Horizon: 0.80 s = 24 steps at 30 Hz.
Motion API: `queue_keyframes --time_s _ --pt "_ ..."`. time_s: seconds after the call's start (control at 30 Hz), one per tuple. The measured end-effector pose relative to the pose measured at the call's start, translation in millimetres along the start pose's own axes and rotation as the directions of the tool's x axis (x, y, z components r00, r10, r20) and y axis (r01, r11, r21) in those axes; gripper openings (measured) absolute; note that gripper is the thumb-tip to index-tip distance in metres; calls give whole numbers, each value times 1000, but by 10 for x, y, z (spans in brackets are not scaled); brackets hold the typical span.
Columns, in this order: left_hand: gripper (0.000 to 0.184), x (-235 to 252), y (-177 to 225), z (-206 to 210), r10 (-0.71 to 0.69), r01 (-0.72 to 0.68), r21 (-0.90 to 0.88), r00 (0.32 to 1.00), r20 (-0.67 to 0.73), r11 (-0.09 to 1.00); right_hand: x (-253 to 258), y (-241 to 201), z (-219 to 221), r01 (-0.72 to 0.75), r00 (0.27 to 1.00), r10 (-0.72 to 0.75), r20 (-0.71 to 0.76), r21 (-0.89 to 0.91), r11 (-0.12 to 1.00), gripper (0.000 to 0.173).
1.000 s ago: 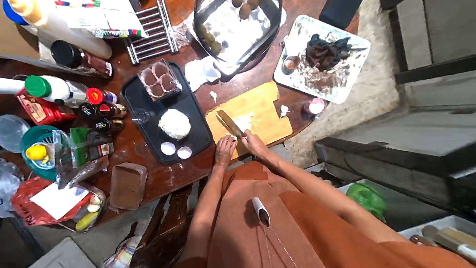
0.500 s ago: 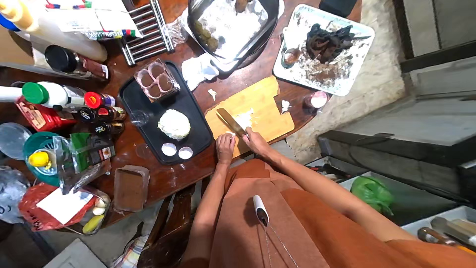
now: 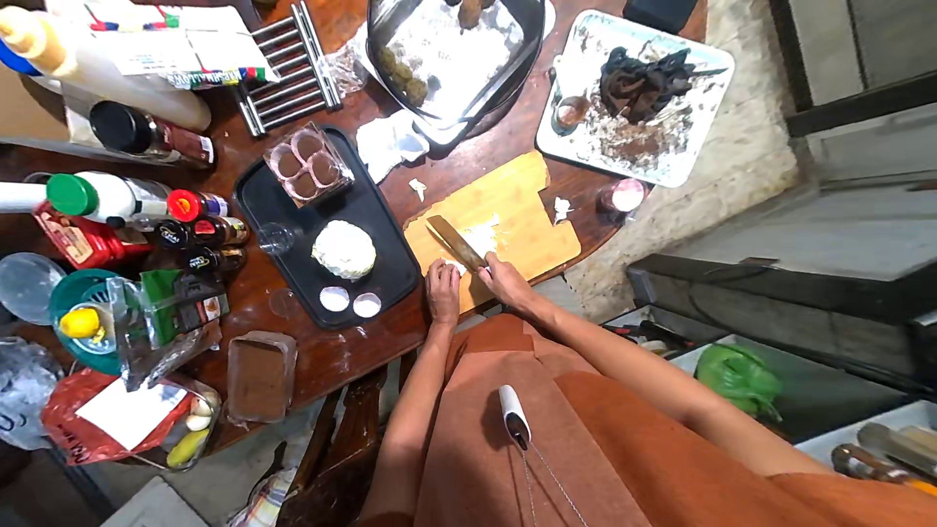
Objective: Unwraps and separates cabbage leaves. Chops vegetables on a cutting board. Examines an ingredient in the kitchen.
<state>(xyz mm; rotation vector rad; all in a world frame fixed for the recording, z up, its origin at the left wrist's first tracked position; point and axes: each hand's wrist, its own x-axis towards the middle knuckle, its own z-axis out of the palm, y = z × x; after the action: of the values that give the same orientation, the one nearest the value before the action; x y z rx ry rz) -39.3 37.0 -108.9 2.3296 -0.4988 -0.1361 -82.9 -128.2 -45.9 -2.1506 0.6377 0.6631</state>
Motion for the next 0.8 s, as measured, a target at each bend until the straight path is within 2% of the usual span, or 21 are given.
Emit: queue_keyframes --time_s 0.43,0.6,0.8 --pt "21 -1 35 -34 19 -21 41 999 28 999 -33 -49 29 2 1000 -3 -14 -27 1000 24" --pt "22 12 60 -31 -22 21 36 999 32 999 -31 -35 38 4 1000 -4 -12 -36 999 24" --pt "15 -13 28 -3 19 -19 -19 1000 14 1000 -28 -15 41 23 999 -24 -25 -34 999 22"
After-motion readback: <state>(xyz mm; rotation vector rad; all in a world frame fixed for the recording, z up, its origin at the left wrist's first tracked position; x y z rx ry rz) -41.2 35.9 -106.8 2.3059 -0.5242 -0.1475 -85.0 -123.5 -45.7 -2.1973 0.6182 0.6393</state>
